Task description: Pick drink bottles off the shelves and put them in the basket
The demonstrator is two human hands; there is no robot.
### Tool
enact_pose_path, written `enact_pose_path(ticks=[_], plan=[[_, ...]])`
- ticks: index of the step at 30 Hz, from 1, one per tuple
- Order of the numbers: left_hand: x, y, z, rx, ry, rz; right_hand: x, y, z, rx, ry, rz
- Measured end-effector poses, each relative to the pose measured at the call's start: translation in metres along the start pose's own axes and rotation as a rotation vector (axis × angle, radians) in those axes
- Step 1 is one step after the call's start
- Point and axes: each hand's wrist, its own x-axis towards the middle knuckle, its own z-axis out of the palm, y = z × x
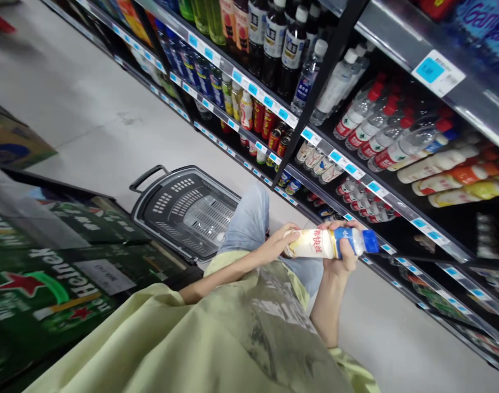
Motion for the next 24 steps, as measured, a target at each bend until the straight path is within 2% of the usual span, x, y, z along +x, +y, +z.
enact_pose_path(ticks=[3,5,7,10,13,15,19,24], plan=[[-0.012,0.004,-0.014,0.345,0.152,0.282,-0.011,0.012,0.001,-0.236,-0.082,0.044],[-0.017,0.011,-0.019,0.395,0.151,0.428,-0.019,0.021,0.001,-0.444,-0.182,0.076],[-0.018,0.021,-0.023,0.376,0.106,0.485,-0.027,0.031,0.000,-0.604,-0.320,0.134],[-0.015,0.037,-0.030,0.491,-0.047,0.478,-0.036,0.045,-0.003,-0.744,-0.509,0.229],[-0.014,0.048,-0.042,0.651,-0.215,0.422,-0.042,0.054,-0.003,-0.797,-0.609,0.280],[-0.016,0.050,-0.051,0.701,-0.256,0.379,-0.046,0.059,-0.001,-0.792,-0.678,0.292],[-0.025,0.044,-0.065,0.739,-0.196,0.378,-0.052,0.068,0.009,-0.745,-0.812,0.311],[-0.037,0.047,-0.084,0.833,0.018,0.392,-0.061,0.086,0.033,-0.601,-0.802,0.246]])
